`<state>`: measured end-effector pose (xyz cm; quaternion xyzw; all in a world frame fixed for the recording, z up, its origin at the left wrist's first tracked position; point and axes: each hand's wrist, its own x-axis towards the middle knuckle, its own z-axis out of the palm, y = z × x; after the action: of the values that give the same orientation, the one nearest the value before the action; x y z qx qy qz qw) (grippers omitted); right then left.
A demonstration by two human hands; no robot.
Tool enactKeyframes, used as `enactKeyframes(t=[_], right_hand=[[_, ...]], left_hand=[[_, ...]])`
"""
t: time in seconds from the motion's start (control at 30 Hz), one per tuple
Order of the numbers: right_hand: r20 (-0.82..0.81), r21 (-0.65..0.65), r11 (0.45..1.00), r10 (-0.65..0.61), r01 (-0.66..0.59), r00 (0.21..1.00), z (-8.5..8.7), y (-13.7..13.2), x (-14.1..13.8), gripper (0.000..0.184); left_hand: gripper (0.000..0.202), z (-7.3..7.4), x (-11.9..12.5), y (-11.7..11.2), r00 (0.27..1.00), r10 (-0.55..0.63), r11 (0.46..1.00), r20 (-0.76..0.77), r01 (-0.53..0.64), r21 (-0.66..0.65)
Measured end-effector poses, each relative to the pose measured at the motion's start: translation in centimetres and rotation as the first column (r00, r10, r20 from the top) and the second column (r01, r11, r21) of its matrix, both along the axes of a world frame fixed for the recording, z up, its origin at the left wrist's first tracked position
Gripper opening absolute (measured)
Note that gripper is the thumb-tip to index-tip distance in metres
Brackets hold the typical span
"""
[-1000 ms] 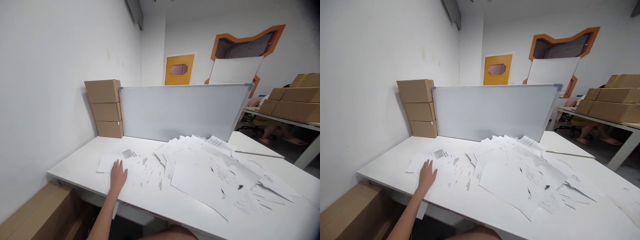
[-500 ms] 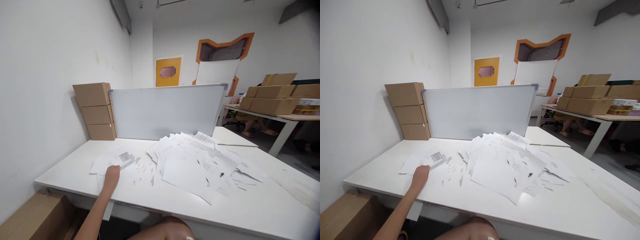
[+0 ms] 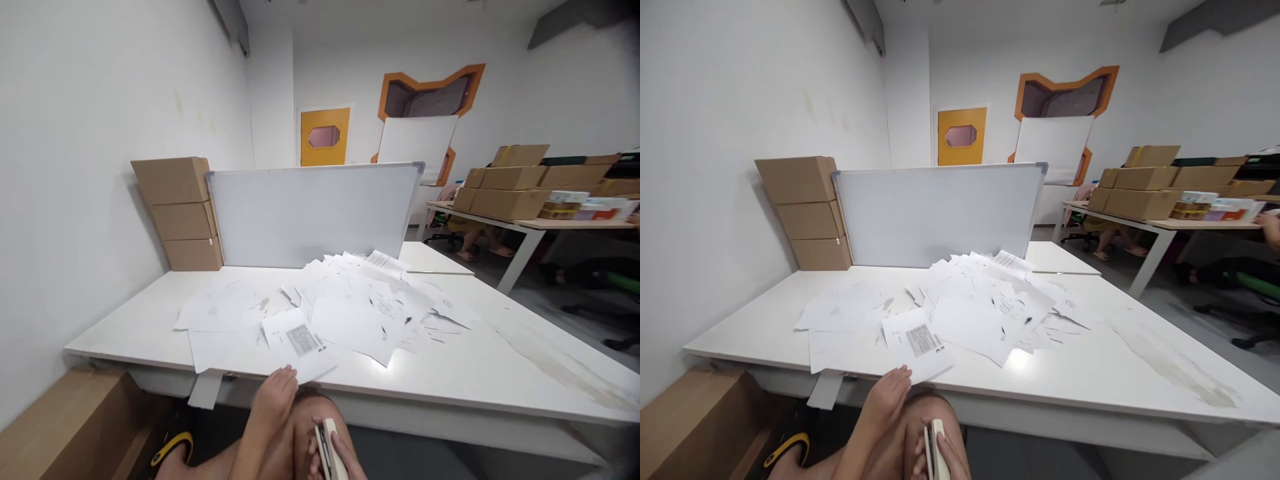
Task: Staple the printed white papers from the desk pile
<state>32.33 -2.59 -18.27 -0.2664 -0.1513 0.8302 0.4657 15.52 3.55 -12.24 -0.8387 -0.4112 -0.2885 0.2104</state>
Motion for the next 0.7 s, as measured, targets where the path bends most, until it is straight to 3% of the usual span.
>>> enactKeyframes(t=[0.07, 0.23, 0.37, 0.47, 0.57, 0.7], right_hand=[[-0.099, -0.06, 0.998, 0.023, -0.029, 0.995, 0.7, -0.4, 0.2, 0.048], [-0.127, -0.103, 0.995, -0.03, 0.017, 0.991, 1.1, -0.6, 0.7, 0.04], [-0.207, 0.033, 0.997, -0.067, 0.076, 0.976, 0.5, -0.3, 1.1, 0.03], [-0.261, 0.081, 0.993, -0.063, 0.087, 0.963, 0.8, -0.1, 1.5, 0.024], [-0.291, 0.101, 0.993, -0.033, 0.065, 0.956, 1.4, 0.0, 2.0, 0.025], [-0.324, 0.123, 0.988, -0.047, 0.091, 0.945, 1.6, 0.3, 2.4, 0.038]], left_hand=[[0.024, -0.2, -0.1, -0.5, 0.999, 0.038, 0.997, 0.015, -0.037, -0.066], [0.055, -1.0, -0.4, -2.0, 0.979, 0.201, 0.96, -0.036, -0.204, -0.194], [0.06, -2.3, -1.6, -2.2, 0.976, 0.213, 0.973, -0.042, -0.216, -0.083], [0.051, -2.7, -2.8, -2.3, 0.963, 0.258, 0.966, 0.076, -0.259, 0.003], [0.049, -3.0, -3.2, -3.0, 0.912, 0.301, 0.953, 0.279, -0.302, -0.04], [0.039, -3.9, -2.4, -4.1, 0.819, 0.273, 0.957, 0.504, -0.282, -0.06]])
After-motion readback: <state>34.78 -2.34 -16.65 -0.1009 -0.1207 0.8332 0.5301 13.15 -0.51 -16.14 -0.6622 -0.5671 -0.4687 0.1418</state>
